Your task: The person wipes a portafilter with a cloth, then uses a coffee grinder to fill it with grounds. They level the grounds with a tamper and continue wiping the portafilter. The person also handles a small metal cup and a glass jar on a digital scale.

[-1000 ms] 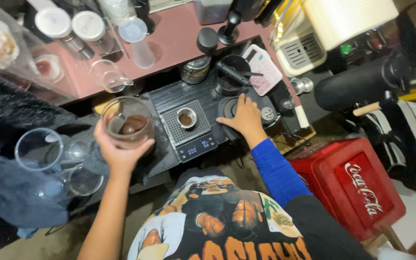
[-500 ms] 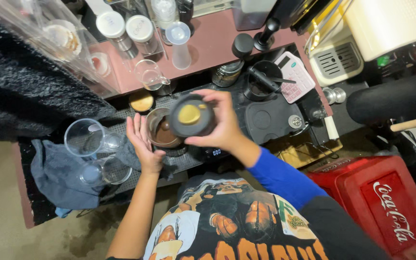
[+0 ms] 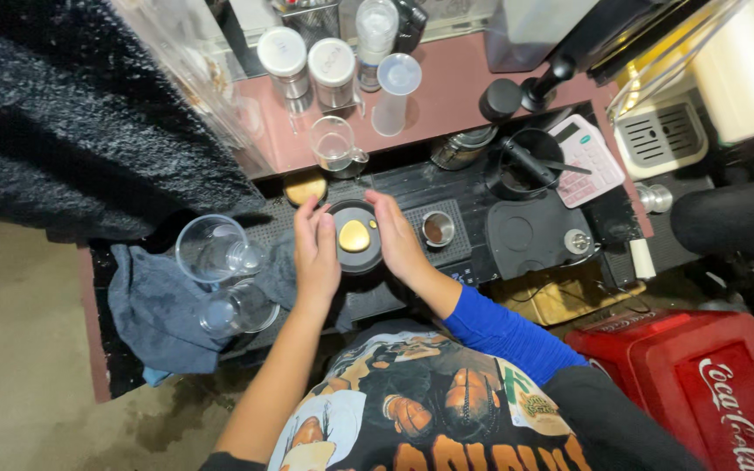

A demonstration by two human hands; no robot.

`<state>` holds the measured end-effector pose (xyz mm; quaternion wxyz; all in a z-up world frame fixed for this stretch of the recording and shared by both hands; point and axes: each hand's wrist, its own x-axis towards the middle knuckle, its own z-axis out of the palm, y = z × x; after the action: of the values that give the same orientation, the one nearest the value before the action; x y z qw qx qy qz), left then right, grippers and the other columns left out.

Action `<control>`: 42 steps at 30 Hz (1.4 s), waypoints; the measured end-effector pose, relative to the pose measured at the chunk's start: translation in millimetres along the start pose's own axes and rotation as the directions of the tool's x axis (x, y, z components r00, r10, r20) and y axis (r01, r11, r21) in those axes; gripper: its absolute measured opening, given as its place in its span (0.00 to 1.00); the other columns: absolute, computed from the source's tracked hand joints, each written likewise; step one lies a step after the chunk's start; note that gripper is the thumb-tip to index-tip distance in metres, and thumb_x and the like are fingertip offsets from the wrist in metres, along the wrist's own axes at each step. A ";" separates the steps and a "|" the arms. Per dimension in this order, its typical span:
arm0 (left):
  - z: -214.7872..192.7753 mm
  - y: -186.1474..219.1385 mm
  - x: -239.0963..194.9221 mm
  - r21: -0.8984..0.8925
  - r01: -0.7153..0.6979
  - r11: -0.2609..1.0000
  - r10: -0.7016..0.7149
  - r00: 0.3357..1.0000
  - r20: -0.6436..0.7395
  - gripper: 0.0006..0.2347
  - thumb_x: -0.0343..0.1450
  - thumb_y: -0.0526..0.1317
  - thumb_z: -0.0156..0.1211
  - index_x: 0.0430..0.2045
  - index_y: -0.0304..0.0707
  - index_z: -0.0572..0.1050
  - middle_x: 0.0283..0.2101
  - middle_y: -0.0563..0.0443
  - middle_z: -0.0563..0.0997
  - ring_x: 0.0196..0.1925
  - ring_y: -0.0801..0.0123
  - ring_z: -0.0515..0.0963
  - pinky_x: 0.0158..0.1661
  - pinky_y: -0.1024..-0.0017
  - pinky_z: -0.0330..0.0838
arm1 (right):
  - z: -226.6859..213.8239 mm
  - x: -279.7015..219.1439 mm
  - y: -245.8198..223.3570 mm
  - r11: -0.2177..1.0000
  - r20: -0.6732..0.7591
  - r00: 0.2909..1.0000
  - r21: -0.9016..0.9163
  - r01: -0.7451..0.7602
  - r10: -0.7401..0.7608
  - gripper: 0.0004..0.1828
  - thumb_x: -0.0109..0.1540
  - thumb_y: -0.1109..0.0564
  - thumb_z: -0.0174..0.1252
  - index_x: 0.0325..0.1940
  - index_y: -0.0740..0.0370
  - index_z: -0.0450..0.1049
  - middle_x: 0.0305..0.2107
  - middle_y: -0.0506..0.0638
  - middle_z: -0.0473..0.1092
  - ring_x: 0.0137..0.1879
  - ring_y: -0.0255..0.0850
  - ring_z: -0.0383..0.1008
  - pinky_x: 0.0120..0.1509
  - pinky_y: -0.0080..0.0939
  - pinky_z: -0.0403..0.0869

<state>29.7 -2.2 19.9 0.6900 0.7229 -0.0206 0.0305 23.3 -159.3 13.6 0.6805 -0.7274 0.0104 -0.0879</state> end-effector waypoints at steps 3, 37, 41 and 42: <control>4.0 -3.7 2.6 -0.070 0.003 0.998 -0.004 1.000 -0.008 0.19 0.81 0.45 0.43 0.62 0.30 0.63 0.60 0.35 0.76 0.62 0.60 0.75 0.63 0.66 0.65 | 3.4 0.6 -1.6 0.997 0.012 0.998 -0.052 -0.053 0.054 0.25 0.75 0.47 0.37 0.59 0.68 0.73 0.51 0.54 0.75 0.58 0.38 0.73 0.64 0.36 0.69; -7.7 26.3 -4.5 -0.298 0.143 0.944 -0.088 0.978 0.190 0.21 0.78 0.45 0.50 0.62 0.30 0.65 0.65 0.42 0.70 0.70 0.61 0.66 0.69 0.67 0.55 | -15.4 -33.5 -50.6 0.958 0.205 0.957 -0.158 0.240 -0.206 0.77 0.44 0.44 0.82 0.81 0.67 0.37 0.70 0.62 0.60 0.74 0.49 0.64 0.78 0.45 0.62; -2.5 91.7 -16.4 -0.671 0.052 0.740 0.224 0.921 0.319 0.27 0.78 0.49 0.50 0.70 0.35 0.56 0.75 0.45 0.59 0.81 0.62 0.52 0.77 0.65 0.42 | -63.0 -34.2 -115.8 0.850 0.103 0.938 -0.398 0.345 -0.332 0.68 0.41 0.47 0.84 0.76 0.64 0.51 0.67 0.61 0.64 0.72 0.49 0.68 0.77 0.47 0.67; -2.5 104.4 -20.7 -0.649 0.028 0.761 0.230 0.923 0.309 0.27 0.78 0.49 0.50 0.71 0.35 0.55 0.75 0.46 0.59 0.81 0.62 0.51 0.77 0.65 0.42 | -81.2 -29.1 -131.0 0.838 0.060 0.938 -0.433 0.332 -0.341 0.66 0.42 0.47 0.84 0.76 0.63 0.53 0.67 0.59 0.66 0.72 0.47 0.71 0.78 0.46 0.69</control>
<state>1.5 -4.9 122.5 0.8755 0.4334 -0.1992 -0.0773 -30.6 -226.0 144.9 0.4737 -0.8508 -0.0913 -0.2083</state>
